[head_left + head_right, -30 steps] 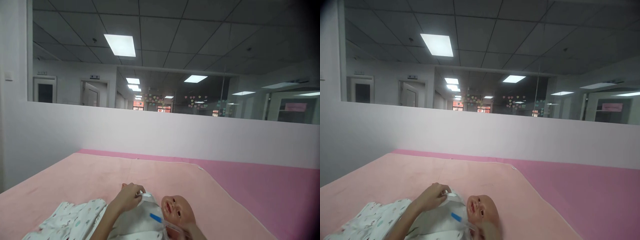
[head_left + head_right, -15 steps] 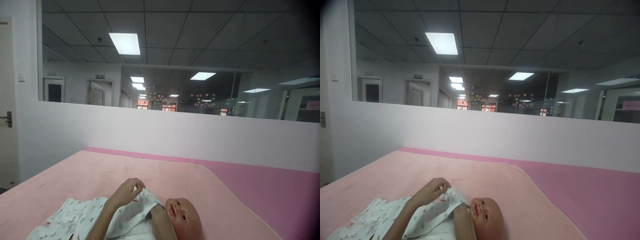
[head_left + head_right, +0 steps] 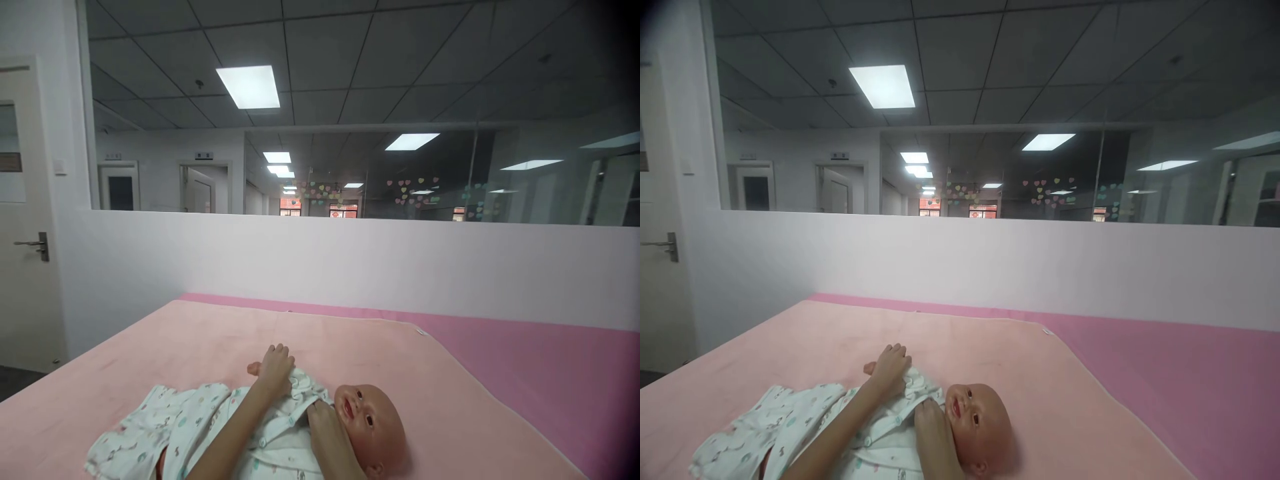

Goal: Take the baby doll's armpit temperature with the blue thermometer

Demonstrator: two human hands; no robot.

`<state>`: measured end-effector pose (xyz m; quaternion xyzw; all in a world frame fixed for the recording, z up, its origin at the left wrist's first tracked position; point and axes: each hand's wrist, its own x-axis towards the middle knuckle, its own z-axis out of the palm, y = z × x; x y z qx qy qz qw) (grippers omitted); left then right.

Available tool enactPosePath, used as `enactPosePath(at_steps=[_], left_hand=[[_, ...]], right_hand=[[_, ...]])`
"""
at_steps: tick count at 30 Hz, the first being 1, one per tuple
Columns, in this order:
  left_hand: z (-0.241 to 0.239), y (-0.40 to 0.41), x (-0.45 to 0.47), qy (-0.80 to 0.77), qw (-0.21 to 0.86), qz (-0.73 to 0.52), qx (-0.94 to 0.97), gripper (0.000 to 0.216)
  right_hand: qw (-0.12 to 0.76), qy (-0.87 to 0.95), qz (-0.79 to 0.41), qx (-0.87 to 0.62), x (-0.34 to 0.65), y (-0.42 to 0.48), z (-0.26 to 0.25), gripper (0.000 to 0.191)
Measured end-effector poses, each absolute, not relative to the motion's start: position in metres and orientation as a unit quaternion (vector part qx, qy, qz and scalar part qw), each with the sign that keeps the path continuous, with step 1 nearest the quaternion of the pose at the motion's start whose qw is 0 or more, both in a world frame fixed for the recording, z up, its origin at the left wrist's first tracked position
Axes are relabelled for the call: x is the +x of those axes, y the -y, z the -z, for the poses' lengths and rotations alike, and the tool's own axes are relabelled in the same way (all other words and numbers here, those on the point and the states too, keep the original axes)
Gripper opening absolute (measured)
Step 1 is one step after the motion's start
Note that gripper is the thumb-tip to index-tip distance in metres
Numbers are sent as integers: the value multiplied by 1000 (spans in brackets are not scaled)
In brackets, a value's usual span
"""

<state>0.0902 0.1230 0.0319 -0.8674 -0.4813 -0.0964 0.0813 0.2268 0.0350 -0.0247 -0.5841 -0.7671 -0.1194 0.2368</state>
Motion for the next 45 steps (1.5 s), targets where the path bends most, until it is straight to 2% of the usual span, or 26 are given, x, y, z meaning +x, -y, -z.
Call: enactPosePath(at_steps=[3, 9, 13, 16, 19, 22, 25, 27, 29, 37, 40, 45], left_hand=[[-29, -99, 80, 468, 94, 151, -866, 23], [-9, -63, 61, 457, -68, 296, -836, 36], [-6, -55, 57, 445, -101, 339, -823, 45], [-5, -55, 56, 452, -112, 341, -816, 54], [-3, -56, 55, 456, -118, 347, -811, 57], [-3, -55, 54, 450, -120, 353, -812, 58], [-4, -53, 54, 450, -123, 357, -809, 57], [-4, -52, 54, 454, -127, 359, -806, 56], [-5, -52, 53, 455, -130, 359, -805, 55], [-8, -49, 51, 446, -136, 358, -809, 48], [-10, -47, 51, 444, -132, 354, -812, 46], [-12, -46, 49, 449, -130, 349, -812, 47]], right_hand=[[232, 747, 124, -611, 221, -36, 27, 34], [266, 716, 186, -618, 216, -27, 31, 33], [297, 720, 193, -597, 221, -18, 29, 30], [333, 733, 175, -567, 238, -6, 9, 25], [420, 706, 131, -555, 267, -1, -25, 24], [481, 625, 70, -611, 301, -10, -55, 29], [470, 608, -84, -635, 326, -22, -63, 40], [452, 615, -208, -612, 335, -22, -58, 45], [452, 613, -282, -583, 338, -17, -50, 49], [521, 604, -281, -533, 344, -2, -31, 37], [515, 606, -282, -536, 343, 0, -31, 42], [488, 622, -290, -540, 340, 4, -34, 35]])
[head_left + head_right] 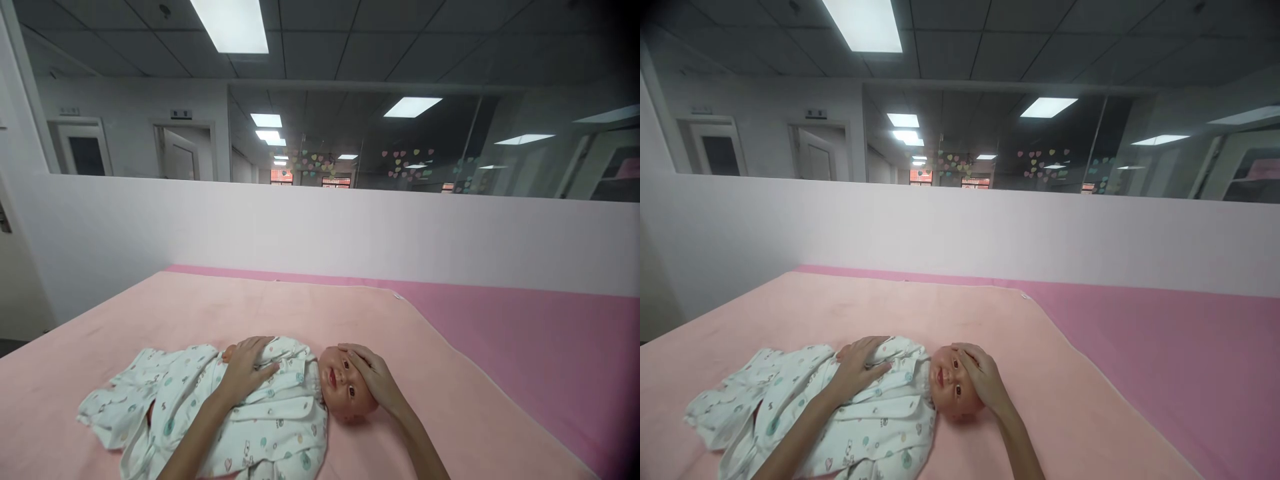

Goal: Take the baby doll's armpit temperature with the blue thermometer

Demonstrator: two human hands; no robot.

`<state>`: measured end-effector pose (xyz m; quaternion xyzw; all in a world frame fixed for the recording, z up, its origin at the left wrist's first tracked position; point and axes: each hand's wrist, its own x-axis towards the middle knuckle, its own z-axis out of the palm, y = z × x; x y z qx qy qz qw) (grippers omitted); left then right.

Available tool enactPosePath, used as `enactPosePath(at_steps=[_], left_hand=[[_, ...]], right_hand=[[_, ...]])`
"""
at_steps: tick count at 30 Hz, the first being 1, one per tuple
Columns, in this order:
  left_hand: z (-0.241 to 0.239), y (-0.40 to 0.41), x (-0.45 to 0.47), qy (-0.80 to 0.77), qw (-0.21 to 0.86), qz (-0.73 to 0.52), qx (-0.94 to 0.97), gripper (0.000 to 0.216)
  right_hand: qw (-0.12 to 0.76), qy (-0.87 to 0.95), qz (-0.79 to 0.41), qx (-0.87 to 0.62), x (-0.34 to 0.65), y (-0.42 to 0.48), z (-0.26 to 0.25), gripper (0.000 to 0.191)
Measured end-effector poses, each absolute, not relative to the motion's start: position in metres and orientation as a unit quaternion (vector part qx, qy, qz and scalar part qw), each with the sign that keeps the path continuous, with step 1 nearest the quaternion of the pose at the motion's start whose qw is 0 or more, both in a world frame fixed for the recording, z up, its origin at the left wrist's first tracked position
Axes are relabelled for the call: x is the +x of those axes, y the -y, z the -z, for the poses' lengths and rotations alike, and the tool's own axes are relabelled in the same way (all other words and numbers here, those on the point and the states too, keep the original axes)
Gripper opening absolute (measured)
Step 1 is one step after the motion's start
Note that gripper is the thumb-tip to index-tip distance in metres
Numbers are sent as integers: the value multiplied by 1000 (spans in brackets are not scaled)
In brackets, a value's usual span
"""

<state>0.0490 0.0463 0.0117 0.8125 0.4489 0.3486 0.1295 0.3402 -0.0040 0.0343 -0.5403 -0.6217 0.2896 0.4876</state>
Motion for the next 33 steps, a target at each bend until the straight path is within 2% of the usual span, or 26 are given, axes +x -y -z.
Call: enactPosePath(at_steps=[18, 33], left_hand=[[-18, -42, 49, -442, 134, -348, 815, 42], [-14, -44, 49, -449, 144, -347, 811, 44]], right_hand=[[516, 606, -295, -530, 338, 5, -31, 43], [508, 623, -271, -529, 338, 6, -33, 39]])
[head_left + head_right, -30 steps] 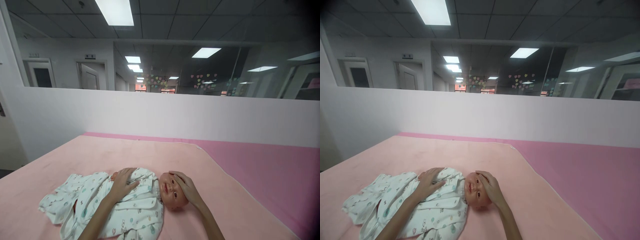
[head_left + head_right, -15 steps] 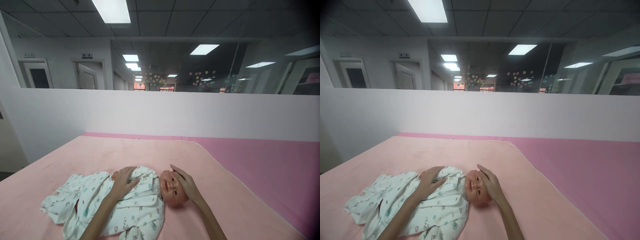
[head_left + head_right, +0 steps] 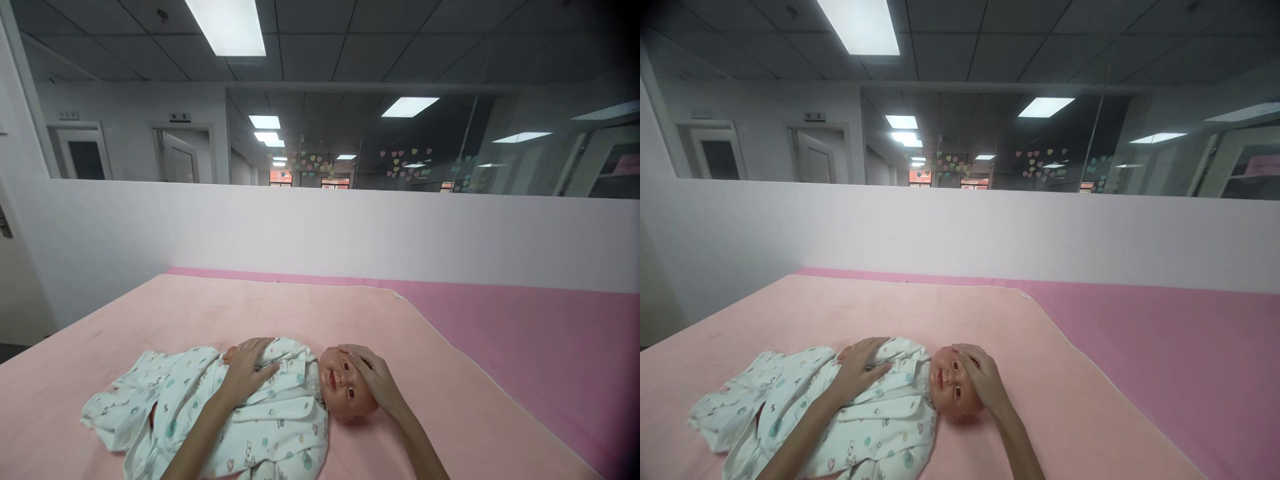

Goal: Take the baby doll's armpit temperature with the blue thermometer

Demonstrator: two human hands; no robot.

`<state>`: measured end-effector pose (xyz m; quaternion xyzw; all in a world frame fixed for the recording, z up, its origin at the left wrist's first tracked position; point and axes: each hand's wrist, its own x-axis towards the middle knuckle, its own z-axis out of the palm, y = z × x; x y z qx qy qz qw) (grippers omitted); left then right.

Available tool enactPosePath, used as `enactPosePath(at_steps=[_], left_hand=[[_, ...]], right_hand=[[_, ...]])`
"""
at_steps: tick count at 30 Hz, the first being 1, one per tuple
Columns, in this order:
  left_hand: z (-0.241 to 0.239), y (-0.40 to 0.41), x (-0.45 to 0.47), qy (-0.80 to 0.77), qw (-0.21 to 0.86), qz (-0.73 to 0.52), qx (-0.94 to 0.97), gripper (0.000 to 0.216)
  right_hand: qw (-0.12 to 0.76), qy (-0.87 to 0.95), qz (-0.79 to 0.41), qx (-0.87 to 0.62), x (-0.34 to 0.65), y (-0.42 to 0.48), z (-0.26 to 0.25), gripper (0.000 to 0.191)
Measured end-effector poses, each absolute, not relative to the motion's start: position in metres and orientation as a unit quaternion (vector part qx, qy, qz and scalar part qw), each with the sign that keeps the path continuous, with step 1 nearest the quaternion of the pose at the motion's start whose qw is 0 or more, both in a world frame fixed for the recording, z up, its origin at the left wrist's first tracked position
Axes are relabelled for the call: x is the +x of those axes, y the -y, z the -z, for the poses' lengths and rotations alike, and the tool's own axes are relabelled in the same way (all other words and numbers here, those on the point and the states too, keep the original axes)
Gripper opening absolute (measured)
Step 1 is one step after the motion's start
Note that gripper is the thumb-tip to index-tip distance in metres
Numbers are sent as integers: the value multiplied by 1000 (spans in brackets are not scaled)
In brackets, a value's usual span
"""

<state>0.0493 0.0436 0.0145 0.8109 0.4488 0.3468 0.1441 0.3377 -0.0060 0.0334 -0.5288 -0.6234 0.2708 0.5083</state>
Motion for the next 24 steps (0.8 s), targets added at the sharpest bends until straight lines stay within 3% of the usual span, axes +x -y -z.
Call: enactPosePath(at_steps=[17, 24], left_hand=[[-17, -42, 50, -447, 135, -358, 809, 42], [-17, -42, 52, -438, 138, -357, 813, 42]], right_hand=[[519, 594, -282, -546, 340, 4, -30, 44], [516, 610, -278, -533, 341, 3, -29, 38]])
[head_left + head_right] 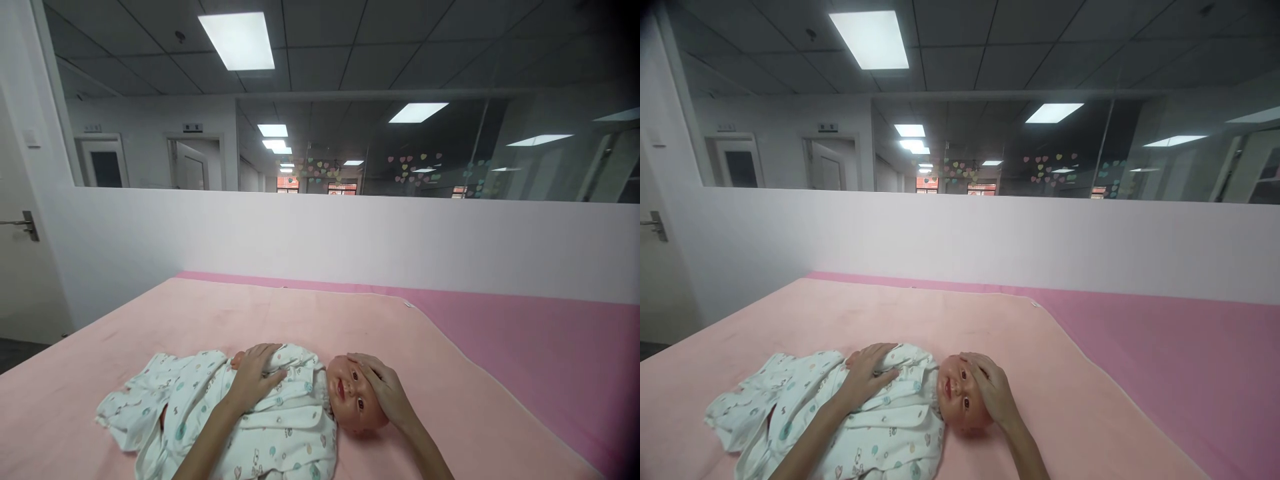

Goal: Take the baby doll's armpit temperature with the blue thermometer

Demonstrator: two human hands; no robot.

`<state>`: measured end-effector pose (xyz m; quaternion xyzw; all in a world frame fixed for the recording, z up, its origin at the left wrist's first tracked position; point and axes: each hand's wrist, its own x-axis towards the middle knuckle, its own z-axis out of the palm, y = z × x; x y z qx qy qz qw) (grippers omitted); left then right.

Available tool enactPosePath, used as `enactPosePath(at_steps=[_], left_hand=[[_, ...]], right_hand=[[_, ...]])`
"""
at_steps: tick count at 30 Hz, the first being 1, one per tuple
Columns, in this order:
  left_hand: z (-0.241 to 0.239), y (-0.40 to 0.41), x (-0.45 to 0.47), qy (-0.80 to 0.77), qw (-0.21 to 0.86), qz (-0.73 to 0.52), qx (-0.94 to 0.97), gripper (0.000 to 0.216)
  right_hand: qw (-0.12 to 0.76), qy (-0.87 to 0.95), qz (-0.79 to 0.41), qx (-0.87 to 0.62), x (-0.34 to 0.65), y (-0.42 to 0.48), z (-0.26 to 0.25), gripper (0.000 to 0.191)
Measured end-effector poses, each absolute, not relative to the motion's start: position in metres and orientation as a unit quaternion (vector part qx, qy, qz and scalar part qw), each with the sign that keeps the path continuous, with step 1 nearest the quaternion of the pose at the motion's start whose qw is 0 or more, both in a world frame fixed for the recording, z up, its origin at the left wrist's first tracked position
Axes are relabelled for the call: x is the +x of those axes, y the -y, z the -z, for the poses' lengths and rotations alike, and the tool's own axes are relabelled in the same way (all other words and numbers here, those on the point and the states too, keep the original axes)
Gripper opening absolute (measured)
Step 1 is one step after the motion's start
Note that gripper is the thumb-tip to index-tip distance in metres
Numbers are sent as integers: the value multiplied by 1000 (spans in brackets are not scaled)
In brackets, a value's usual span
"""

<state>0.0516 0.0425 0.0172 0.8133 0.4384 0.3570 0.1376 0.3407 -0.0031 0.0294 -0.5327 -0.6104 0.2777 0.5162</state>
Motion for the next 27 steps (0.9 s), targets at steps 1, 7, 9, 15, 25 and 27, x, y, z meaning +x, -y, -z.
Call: enactPosePath(at_steps=[1, 7, 9, 15, 25, 27], left_hand=[[-17, -43, 52, -439, 140, -357, 812, 43], [-24, -36, 45, -409, 201, -345, 821, 44], [-27, -33, 42, -387, 226, -324, 833, 37], [-26, -30, 43, -364, 209, -296, 858, 31], [-15, -46, 41, -387, 308, -421, 761, 21], [-16, -48, 40, -383, 335, -434, 744, 22]], right_hand=[[520, 608, -278, -532, 341, 3, -29, 38], [522, 604, -270, -538, 341, 4, -30, 36], [523, 601, -263, -544, 340, 3, -29, 35], [575, 551, -182, -577, 342, -4, -20, 38], [426, 761, 369, -322, 281, 16, 13, 24], [368, 787, 352, -349, 255, 19, 15, 32]])
